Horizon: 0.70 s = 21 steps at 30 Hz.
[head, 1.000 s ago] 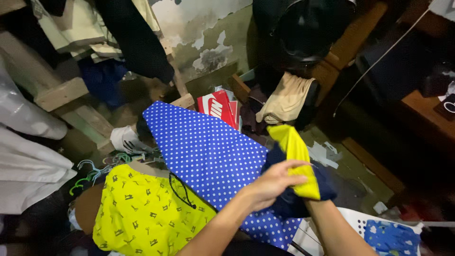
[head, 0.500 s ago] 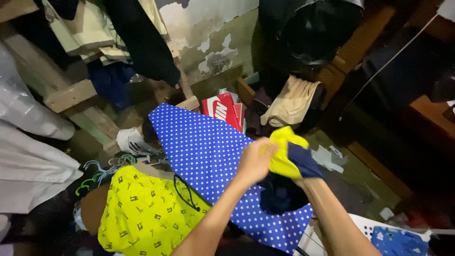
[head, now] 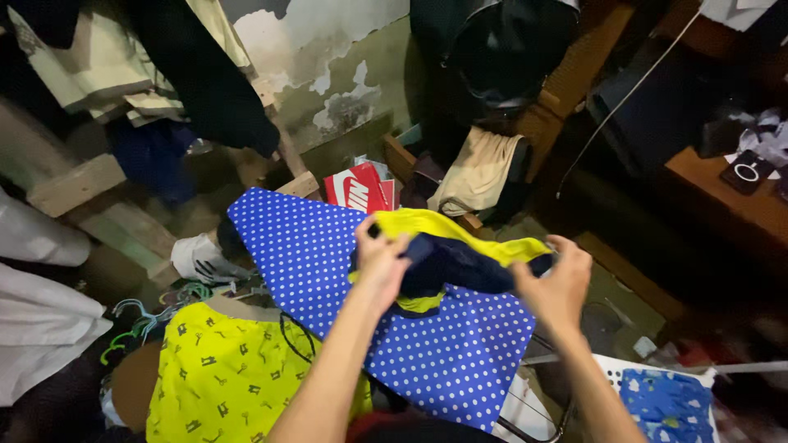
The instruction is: The person folds several items of clothing, including shorts and shirts, on a blue polka-dotted ironing board. They remove hangers from some items, fold them neatly, and place the folded clothes on a white plastic chair.
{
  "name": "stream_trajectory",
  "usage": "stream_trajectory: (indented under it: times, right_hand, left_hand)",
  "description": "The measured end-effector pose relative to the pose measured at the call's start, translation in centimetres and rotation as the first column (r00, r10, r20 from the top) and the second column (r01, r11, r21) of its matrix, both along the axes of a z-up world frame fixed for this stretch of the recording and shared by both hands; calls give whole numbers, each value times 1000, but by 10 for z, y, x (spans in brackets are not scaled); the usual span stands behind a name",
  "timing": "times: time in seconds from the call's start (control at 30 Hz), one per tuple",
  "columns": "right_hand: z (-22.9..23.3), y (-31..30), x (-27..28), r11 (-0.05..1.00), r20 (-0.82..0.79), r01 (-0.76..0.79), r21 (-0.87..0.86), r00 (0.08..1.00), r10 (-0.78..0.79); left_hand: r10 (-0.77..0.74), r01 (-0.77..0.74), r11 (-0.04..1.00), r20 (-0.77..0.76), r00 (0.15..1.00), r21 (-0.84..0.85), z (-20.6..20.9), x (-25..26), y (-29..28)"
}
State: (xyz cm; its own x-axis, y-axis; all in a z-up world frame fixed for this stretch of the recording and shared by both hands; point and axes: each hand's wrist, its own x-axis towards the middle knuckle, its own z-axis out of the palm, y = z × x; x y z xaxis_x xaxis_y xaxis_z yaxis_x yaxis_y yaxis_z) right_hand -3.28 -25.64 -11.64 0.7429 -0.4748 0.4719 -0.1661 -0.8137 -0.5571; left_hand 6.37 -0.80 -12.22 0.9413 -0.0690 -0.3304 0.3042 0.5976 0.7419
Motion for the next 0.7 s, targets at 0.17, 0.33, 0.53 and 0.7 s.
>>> stream_trajectory:
  times: [0.17,0.33,0.53,0.7]
  right_hand:
    - [22,79,-4,867,191,-473,160,876,442]
    - [24,78,0,962,234,-181,203,963,132]
    - [-11,-9,8,959,108,58,279,990,-91]
    - [-24,-63,27,794,-203,232,561,969,-140]
  left_hand:
    - [-333,284,942,408,850,177,48,-50,-67]
    - [-312,-236,761,661,683,604,74,-47,-68]
    - [-108,-472,256,510,853,844,91,-22,-4]
    - [-128,-237,34,239,962,971,88,-2,32]
